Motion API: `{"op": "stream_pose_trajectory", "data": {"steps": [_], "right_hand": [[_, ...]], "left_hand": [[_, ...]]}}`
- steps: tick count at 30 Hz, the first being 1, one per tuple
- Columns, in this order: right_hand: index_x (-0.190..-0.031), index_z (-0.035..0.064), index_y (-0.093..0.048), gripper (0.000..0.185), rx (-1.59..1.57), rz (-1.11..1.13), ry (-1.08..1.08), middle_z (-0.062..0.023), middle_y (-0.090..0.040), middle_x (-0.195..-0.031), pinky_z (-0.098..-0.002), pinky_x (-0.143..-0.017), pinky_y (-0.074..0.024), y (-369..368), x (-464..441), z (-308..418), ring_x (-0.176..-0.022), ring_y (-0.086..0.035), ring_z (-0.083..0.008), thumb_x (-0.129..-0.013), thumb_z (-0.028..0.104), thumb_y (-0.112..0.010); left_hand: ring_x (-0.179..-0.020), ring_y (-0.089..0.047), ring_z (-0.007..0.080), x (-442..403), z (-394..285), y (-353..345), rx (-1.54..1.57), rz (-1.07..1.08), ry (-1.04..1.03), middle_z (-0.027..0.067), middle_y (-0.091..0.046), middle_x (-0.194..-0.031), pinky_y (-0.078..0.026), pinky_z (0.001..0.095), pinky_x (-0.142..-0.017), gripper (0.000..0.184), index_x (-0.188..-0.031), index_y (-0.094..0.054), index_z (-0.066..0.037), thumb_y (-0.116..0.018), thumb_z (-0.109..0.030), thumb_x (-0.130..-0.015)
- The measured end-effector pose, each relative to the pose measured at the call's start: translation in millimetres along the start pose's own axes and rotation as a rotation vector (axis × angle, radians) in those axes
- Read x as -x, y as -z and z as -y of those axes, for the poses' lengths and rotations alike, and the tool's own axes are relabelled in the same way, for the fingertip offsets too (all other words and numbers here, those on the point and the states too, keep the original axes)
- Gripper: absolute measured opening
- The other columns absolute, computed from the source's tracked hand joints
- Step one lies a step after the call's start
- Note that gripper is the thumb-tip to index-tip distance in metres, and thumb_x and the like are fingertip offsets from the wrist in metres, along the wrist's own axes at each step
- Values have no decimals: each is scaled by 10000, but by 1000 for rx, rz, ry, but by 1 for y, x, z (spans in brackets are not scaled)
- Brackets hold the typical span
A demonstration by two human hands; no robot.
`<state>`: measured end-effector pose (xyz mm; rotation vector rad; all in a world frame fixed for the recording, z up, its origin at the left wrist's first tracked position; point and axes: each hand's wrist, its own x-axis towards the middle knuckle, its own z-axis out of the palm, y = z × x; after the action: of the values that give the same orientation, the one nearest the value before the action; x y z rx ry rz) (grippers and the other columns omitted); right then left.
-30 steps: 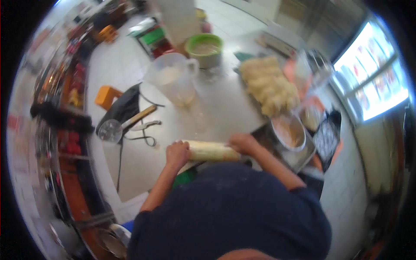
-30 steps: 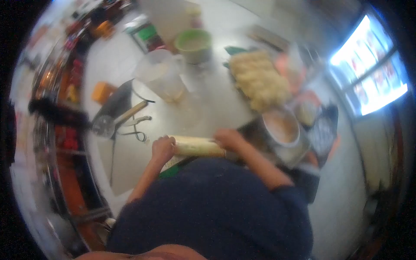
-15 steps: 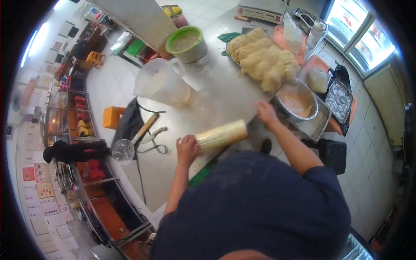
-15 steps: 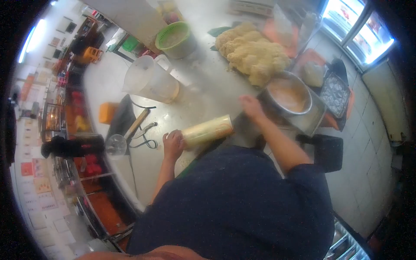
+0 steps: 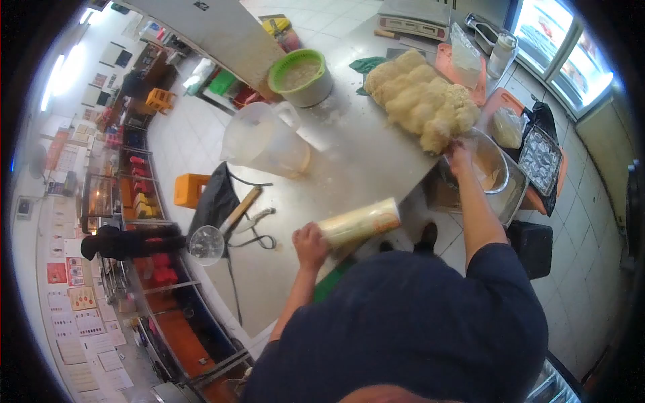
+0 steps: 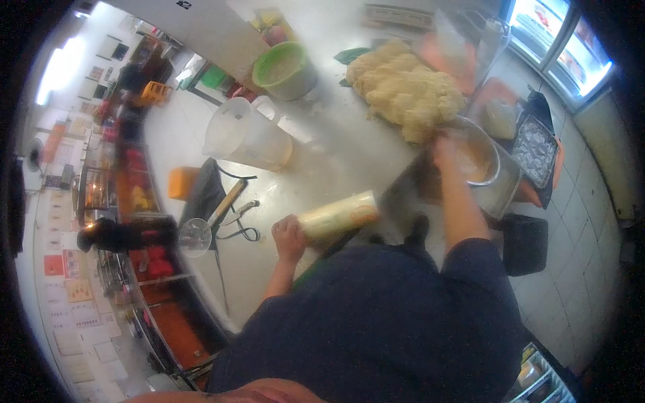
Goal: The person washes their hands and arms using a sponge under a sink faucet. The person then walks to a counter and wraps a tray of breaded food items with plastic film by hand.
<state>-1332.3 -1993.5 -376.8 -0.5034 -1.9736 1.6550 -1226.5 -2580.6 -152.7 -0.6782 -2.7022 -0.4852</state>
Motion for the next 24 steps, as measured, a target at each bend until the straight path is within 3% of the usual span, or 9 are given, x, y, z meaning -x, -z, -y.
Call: {"op": "stream_pose_trajectory", "data": {"steps": [2,5,7,9,11,14,16,21,24], "right_hand": [[-1188,43,-537,237,-340,48,-167,-107,-600,-1050,-329,-765,-535,0,5,-8,-884,-606,-225,-955,65,-502],[-1184,45,-531,255,-425,54,-81,-102,-599,-1072,-336,-766,-533,-28,25,-13,-897,-607,-227,-930,40,-512],[-1201,48,-516,290,-28,30,-265,-84,-610,-1056,-350,-768,-529,-64,53,38,-906,-610,-220,-911,34,-524],[-1221,66,-518,323,-214,98,-192,-77,-620,-1044,-355,-757,-524,-111,82,40,-908,-618,-213,-900,37,-541],[-1257,86,-550,331,-523,81,-693,-77,-639,-1062,-339,-772,-517,-141,123,161,-920,-621,-197,-927,93,-562],[-1219,92,-631,298,-375,394,-671,-67,-661,-1063,-310,-792,-504,-149,166,216,-933,-624,-165,-943,203,-602],[-1152,79,-688,330,122,793,-354,-54,-685,-1001,-282,-812,-487,-142,181,238,-920,-617,-124,-934,321,-634],[-1093,37,-699,382,160,670,-435,-78,-704,-930,-325,-807,-503,-62,172,240,-862,-633,-166,-923,368,-615],[-1100,52,-664,333,135,416,-460,-49,-673,-873,-294,-640,-477,-24,141,222,-693,-577,-136,-929,332,-606]], "left_hand": [[-1062,-553,304,1,0,0,30,27,12,133,-617,-1143,-346,493,-959,327,-1102,-593,-56,-567,-174,-798],[-1067,-555,305,2,-1,-1,-8,13,-6,133,-618,-1151,-346,489,-961,309,-1095,-591,-56,-551,-175,-812],[-1062,-557,301,0,-2,1,-15,23,2,128,-622,-1143,-348,484,-960,304,-1089,-592,-57,-546,-179,-814],[-1058,-560,297,-4,-3,-1,-15,30,10,123,-625,-1134,-349,479,-960,298,-1082,-593,-58,-542,-183,-816],[-1057,-562,288,-4,0,-5,-7,14,21,117,-633,-1122,-353,474,-958,297,-1063,-597,-62,-543,-186,-799],[-1043,-572,284,-9,-1,-1,21,41,42,119,-640,-1106,-362,473,-947,299,-1042,-605,-63,-551,-178,-771],[-1032,-579,285,-6,4,-3,9,36,34,118,-646,-1093,-370,475,-943,301,-1034,-608,-63,-554,-175,-759],[-994,-601,290,0,12,0,-25,16,-12,114,-659,-1052,-395,479,-936,314,-1020,-617,-65,-560,-160,-726],[-989,-606,289,-1,8,3,-4,7,14,112,-661,-1049,-402,481,-942,327,-1021,-619,-65,-559,-156,-713]]}}
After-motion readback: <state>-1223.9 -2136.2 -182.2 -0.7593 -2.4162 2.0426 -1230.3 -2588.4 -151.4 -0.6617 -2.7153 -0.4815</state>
